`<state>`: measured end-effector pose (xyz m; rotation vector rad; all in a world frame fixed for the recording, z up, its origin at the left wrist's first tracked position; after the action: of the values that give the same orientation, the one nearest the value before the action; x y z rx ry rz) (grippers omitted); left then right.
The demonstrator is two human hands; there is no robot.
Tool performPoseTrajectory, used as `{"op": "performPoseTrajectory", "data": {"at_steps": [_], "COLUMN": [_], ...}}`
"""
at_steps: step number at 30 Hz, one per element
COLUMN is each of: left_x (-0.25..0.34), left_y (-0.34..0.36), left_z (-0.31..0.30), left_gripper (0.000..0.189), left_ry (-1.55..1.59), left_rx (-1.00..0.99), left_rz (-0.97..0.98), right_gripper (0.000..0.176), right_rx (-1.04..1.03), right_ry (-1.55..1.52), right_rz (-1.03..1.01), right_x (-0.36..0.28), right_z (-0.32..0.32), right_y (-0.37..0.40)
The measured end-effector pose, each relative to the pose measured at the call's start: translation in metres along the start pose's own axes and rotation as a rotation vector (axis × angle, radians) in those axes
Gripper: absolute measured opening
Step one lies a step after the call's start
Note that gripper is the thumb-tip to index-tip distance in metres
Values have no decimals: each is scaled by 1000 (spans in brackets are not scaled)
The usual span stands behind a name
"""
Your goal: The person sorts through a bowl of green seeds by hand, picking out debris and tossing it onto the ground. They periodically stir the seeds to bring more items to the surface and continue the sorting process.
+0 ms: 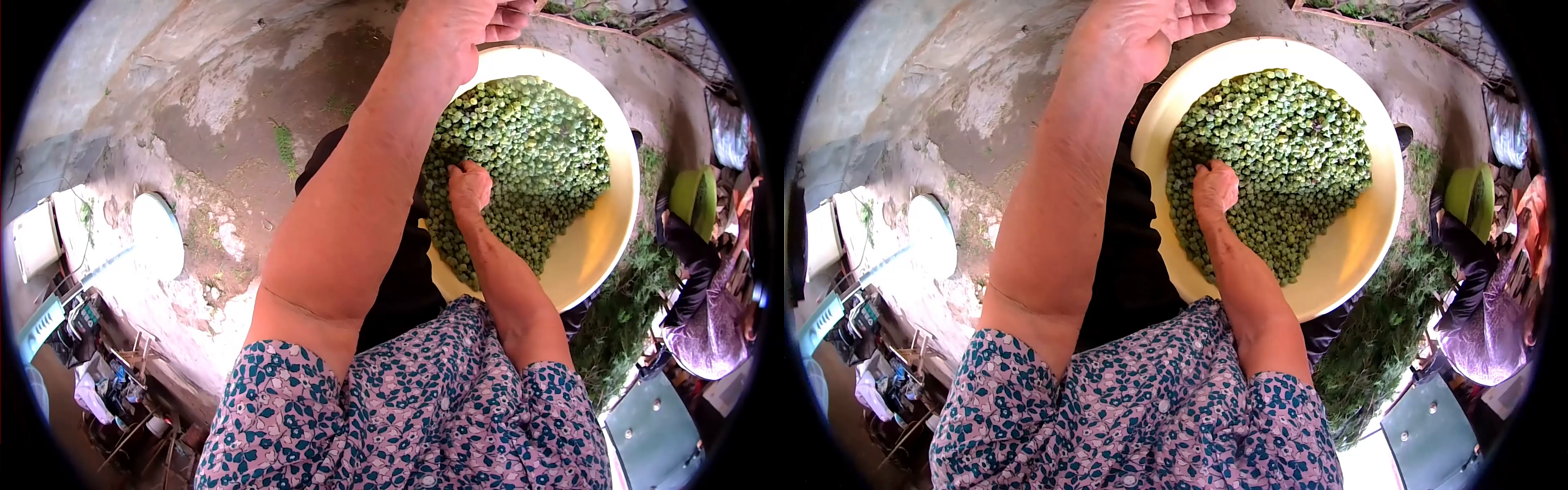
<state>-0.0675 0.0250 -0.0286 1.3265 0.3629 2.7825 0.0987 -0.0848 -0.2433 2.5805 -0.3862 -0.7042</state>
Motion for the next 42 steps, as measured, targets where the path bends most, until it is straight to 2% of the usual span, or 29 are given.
{"op": "performPoseTrajectory", "data": {"at_steps": [4, 6, 7, 8, 10, 12, 13, 16, 17, 18, 20, 21, 22, 24, 30, 32, 36, 38, 40, 42], "left_x": [1, 0, 1, 0, -7, -14, -11, -23, -30, -35, -38, -41, -42, -48, -50, -54, -60, -58, -65, -69], "left_y": [0, 1, 2, 3, 1, 1, 11, 22, 24, 23, 38, 43, 44, 48, 49, 47, 41, 44, 44, 49], "left_z": [0, -1, 0, 1, 1, 8, 14, 24, 23, 21, 29, 35, 39, 39, 36, 38, 36, 38, 36, 36], "left_gripper": [11, 12, 13, 14, 17, 20, 19, 23, 25, 25, 27, 28, 28, 28, 27, 33, 33, 30, 30, 28], "left_ry": [-7, 0, -55, -109, -220, -879, -1008, -1253, -1222, -1220, -1143, -1049, -1052, -876, -801, -808, -917, -949, -1146, -1163], "left_rx": [-8, -13, -41, -70, -128, -176, -290, -440, -545, -550, -790, -770, -776, -790, -860, -955, -886, -896, -921, -921], "left_rz": [3, 10, 31, 54, 118, 230, 184, 102, 76, 75, 39, -251, -242, -409, -371, -137, -104, -97, -161, -208], "right_gripper": [23, 23, 20, 20, 12, 10, 8, 12, 11, 11, 9, 9, 9, 8, 11, 11, 8, 7, 7, 10], "right_rx": [-14, -166, -248, -245, -314, -290, -275, -217, -195, -191, -119, -113, -104, -84, -69, -55, -36, 10, 132, 247], "right_ry": [78, -264, -384, -383, -683, -722, -763, -769, -781, -781, -782, -785, -786, -802, -837, -878, -794, -729, -596, -524], "right_rz": [-63, -186, -117, -122, -174, -228, -282, -352, -399, -395, -563, -563, -569, -567, -498, -480, -404, -446, -535, -367], "right_x": [18, 32, 19, 16, 13, 6, 0, -16, -19, -23, -32, -35, -34, -33, -21, -19, -21, -8, 8, 38], "right_z": [10, 13, -7, -20, -41, -68, -81, -118, -127, -136, -156, -163, -167, -172, -178, -180, -189, -195, -208, -228], "right_y": [-17, -24, -9, -2, 9, 20, 25, 46, 52, 55, 67, 72, 71, 71, 73, 74, 81, 76, 74, 71]}}
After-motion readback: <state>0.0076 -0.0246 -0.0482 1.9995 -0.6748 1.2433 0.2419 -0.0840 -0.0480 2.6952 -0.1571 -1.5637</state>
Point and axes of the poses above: each hand's wrist, its own y-axis away from the middle knuckle, its own z-axis out of the palm, x = y × z, the point moved 3 cm from there along -y, towards the middle knuckle, and after that the axes turned 3 degrees about -x, right-handed, at the moved point
